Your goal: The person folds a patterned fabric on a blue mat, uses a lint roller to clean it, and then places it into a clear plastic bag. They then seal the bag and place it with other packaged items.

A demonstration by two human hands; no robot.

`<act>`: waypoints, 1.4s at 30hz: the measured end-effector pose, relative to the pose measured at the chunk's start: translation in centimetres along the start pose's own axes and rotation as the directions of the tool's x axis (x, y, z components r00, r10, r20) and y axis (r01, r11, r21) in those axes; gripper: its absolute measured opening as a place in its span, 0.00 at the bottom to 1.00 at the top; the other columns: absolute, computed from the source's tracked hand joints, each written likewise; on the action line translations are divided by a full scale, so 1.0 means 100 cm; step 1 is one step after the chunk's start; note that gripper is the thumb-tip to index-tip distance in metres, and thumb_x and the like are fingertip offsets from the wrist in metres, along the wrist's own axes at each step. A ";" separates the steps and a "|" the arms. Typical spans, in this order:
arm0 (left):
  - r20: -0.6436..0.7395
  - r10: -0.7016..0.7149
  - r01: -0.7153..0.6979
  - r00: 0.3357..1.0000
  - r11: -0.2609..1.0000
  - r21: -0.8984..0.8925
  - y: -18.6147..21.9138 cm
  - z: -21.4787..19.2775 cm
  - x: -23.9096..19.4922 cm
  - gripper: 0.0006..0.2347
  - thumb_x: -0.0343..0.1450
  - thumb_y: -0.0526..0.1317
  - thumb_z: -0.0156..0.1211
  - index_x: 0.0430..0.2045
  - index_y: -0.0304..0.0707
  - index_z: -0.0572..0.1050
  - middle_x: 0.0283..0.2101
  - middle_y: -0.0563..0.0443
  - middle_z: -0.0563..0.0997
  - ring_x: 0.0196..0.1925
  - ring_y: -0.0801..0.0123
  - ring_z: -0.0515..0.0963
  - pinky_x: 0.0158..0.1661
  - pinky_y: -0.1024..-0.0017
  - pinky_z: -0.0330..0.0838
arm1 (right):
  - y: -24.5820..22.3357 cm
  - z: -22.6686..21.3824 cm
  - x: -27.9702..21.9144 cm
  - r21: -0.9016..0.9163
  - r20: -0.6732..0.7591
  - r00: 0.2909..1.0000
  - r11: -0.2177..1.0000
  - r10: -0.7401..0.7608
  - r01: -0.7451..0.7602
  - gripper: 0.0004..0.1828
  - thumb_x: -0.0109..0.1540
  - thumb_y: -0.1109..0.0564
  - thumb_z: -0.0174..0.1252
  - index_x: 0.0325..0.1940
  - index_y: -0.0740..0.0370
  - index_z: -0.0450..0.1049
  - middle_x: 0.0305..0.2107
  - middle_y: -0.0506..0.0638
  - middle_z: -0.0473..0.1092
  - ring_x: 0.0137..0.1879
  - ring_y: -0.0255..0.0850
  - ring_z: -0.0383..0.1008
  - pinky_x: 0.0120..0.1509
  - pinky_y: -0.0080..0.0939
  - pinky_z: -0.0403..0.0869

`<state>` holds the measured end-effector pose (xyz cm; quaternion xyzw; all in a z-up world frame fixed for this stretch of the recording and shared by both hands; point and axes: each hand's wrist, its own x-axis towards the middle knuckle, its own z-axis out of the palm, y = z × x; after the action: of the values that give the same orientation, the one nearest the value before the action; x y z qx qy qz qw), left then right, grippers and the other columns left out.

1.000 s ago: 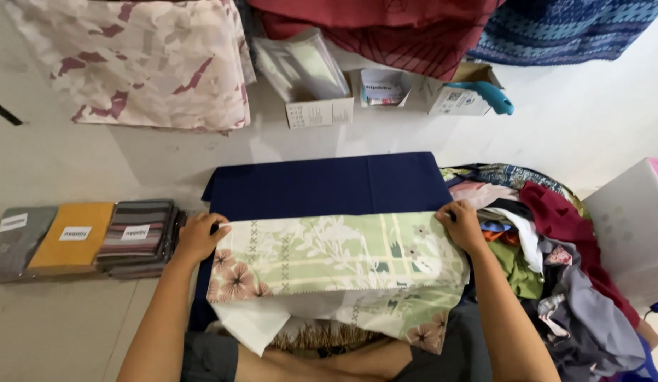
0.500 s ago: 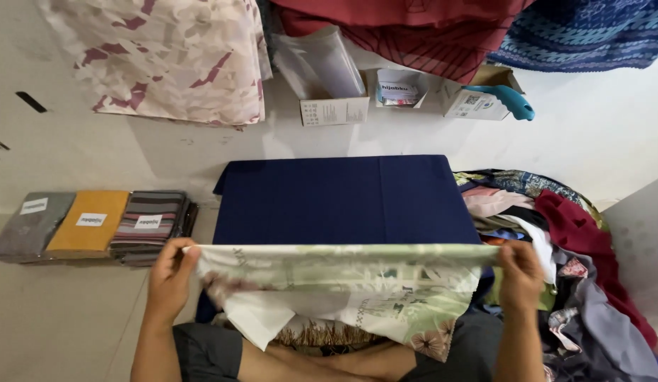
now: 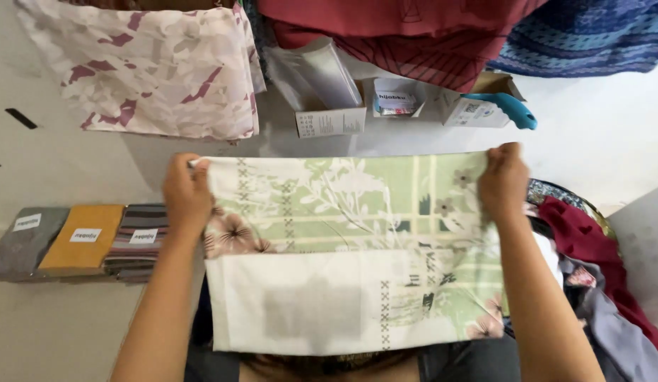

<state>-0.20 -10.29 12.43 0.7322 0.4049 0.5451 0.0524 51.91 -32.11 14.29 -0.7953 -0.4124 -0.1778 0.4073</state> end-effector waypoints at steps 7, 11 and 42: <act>0.173 -0.225 0.179 0.959 0.952 0.249 -0.098 0.121 -0.027 0.09 0.80 0.42 0.48 0.48 0.37 0.71 0.41 0.35 0.78 0.42 0.35 0.81 0.44 0.42 0.75 | 0.054 0.137 -0.013 -0.274 0.141 0.990 0.962 0.014 0.025 0.14 0.78 0.48 0.40 0.48 0.61 0.62 0.33 0.68 0.73 0.40 0.70 0.78 0.45 0.67 0.75; 0.333 -0.333 0.151 0.882 0.870 0.469 -0.139 0.156 -0.049 0.12 0.79 0.49 0.46 0.47 0.46 0.73 0.46 0.45 0.78 0.45 0.45 0.84 0.45 0.48 0.79 | 0.073 0.174 -0.020 -0.436 0.249 0.960 0.900 0.124 -0.003 0.15 0.76 0.45 0.37 0.47 0.56 0.61 0.35 0.58 0.71 0.42 0.65 0.80 0.46 0.63 0.77; 0.557 -0.223 -0.233 0.800 0.740 0.631 -0.170 0.105 -0.123 0.32 0.72 0.59 0.43 0.75 0.60 0.53 0.78 0.48 0.57 0.73 0.43 0.64 0.65 0.37 0.55 | 0.230 0.091 0.046 -0.665 0.321 0.934 0.739 0.156 0.105 0.22 0.72 0.53 0.43 0.65 0.48 0.78 0.38 0.56 0.83 0.47 0.52 0.85 0.46 0.55 0.78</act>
<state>-1.44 -3.14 -9.82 0.8350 0.5330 0.1011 -0.0913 72.54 -30.10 0.12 -0.9123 -0.3759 -0.1620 0.0135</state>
